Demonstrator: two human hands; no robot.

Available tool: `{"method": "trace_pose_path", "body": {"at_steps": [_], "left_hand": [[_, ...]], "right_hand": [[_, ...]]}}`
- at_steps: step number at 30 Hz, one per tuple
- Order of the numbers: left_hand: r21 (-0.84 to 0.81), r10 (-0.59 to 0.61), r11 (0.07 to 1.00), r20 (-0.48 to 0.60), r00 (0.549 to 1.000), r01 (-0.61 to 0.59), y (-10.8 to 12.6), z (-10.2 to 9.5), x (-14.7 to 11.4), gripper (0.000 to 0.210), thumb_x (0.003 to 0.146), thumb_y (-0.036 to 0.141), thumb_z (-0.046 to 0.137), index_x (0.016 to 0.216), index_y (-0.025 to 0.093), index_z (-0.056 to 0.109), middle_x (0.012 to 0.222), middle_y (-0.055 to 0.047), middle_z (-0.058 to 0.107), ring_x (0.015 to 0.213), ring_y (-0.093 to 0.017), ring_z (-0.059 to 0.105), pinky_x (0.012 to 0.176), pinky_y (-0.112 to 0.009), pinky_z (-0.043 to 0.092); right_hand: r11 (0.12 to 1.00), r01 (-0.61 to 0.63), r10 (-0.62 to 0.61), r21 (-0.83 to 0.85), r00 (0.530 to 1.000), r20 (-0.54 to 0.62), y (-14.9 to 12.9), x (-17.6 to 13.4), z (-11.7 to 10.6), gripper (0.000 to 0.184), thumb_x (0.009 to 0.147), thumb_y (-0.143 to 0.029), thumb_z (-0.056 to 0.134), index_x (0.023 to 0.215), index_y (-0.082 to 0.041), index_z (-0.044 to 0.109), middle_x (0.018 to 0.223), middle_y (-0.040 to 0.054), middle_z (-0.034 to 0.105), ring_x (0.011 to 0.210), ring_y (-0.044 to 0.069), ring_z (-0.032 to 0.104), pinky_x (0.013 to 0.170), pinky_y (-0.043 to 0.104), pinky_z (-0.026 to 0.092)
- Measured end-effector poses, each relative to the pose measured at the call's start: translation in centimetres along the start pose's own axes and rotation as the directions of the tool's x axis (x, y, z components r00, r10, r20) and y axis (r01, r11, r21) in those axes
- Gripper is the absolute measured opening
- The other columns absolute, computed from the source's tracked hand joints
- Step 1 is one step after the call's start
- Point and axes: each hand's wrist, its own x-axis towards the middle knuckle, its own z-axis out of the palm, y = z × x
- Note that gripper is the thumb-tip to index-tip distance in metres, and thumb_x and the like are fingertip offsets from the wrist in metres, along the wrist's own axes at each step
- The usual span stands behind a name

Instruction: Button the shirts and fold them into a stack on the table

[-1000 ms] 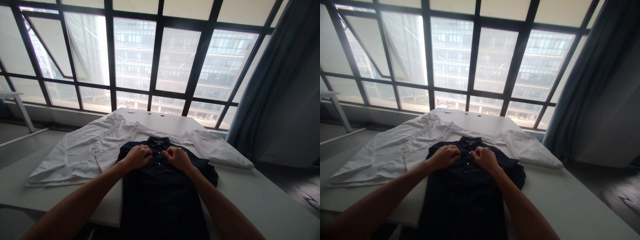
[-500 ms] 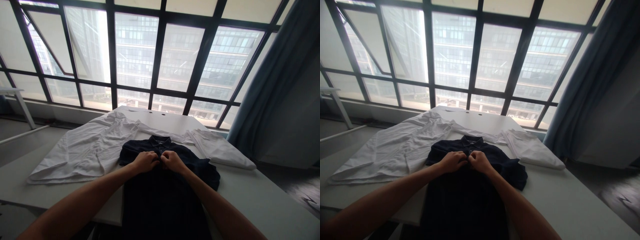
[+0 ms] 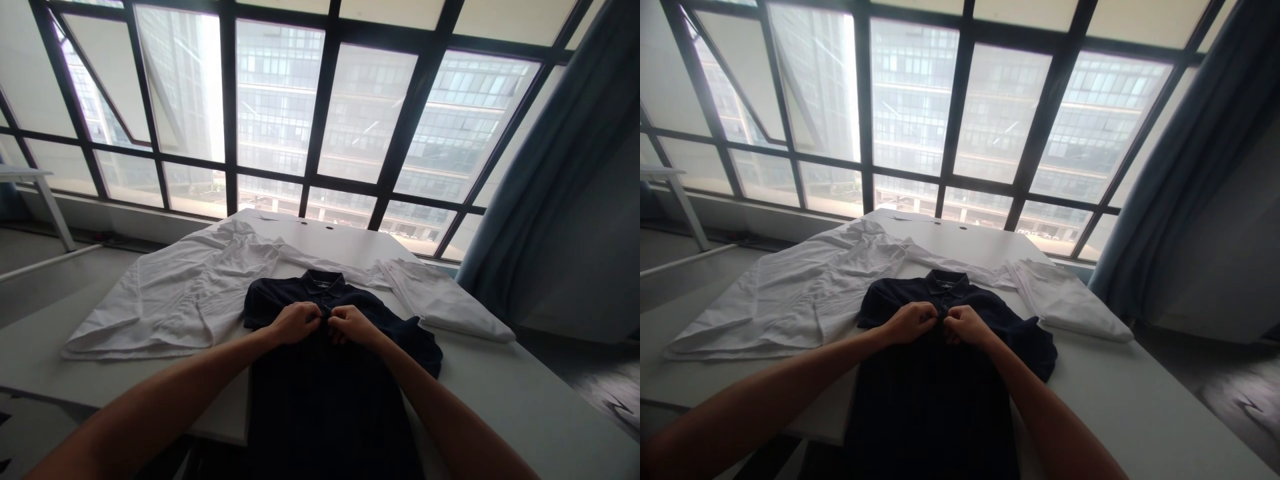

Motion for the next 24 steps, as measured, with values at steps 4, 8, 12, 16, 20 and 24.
{"method": "trace_pose_path", "body": {"at_steps": [4,8,12,16,20,24], "left_hand": [[-0.122,0.024,0.992,-0.014,1.000,-0.026,-0.2,0.6,0.2,0.021,0.085,0.024,0.055,0.096,0.016,0.071,0.082,-0.001,0.069,0.071,-0.014,0.060,0.064,-0.022,0.042],[-0.166,0.018,0.986,0.062,0.998,-0.008,-0.1,-0.3,0.3,0.020,0.082,0.022,0.056,0.093,0.014,0.071,0.069,0.001,0.064,0.061,-0.012,0.055,0.058,-0.020,0.039],[-0.024,0.024,1.000,0.252,0.967,-0.019,0.2,-2.4,0.0,0.014,0.074,0.019,0.062,0.082,0.016,0.073,0.064,0.002,0.063,0.059,-0.011,0.055,0.057,-0.020,0.037],[0.090,0.078,0.989,0.330,0.941,-0.113,1.1,-3.0,-0.4,0.013,0.073,0.019,0.063,0.082,0.019,0.074,0.071,0.001,0.068,0.063,-0.013,0.058,0.059,-0.021,0.038],[0.163,0.110,0.971,0.349,0.931,-0.175,1.9,-2.5,-0.7,0.012,0.074,0.020,0.064,0.080,0.020,0.074,0.074,0.000,0.071,0.069,-0.016,0.063,0.062,-0.023,0.040],[0.171,0.073,0.976,0.316,0.946,-0.132,1.9,-2.5,-0.6,0.017,0.083,0.030,0.060,0.079,0.021,0.074,0.075,-0.002,0.072,0.071,-0.018,0.066,0.065,-0.024,0.042]], "right_hand": [[0.994,0.060,-0.058,-0.095,0.998,0.021,0.5,0.6,0.4,0.009,0.078,-0.017,0.053,0.070,-0.016,0.056,0.060,-0.0034,0.061,0.042,0.008,0.056,0.037,0.015,0.036],[0.962,-0.011,0.016,-0.274,1.000,0.015,0.2,0.2,-0.8,0.011,0.076,-0.020,0.055,0.065,-0.016,0.057,0.057,-0.0012,0.061,0.045,0.011,0.058,0.042,0.019,0.039],[0.753,-0.250,0.188,-0.608,0.968,-0.165,-1.1,-1.3,-3.1,0.011,0.069,-0.022,0.060,0.060,-0.017,0.061,0.056,0.0029,0.063,0.053,0.016,0.062,0.049,0.023,0.038],[0.681,-0.129,-0.146,-0.721,0.941,-0.306,-2.7,-2.2,-2.4,0.015,0.075,-0.025,0.061,0.086,-0.021,0.069,0.082,0.0027,0.072,0.077,0.017,0.065,0.062,0.024,0.037],[0.635,-0.044,-0.254,-0.771,0.931,-0.262,-2.9,-1.4,0.0,0.026,0.084,-0.045,0.059,0.086,-0.020,0.069,0.084,0.0051,0.072,0.077,0.019,0.065,0.064,0.026,0.037],[0.582,-0.080,-0.175,-0.809,0.959,-0.221,-2.3,-0.5,0.5,0.026,0.088,-0.039,0.053,0.085,-0.019,0.070,0.085,0.0082,0.073,0.081,0.023,0.067,0.064,0.028,0.037]]}}
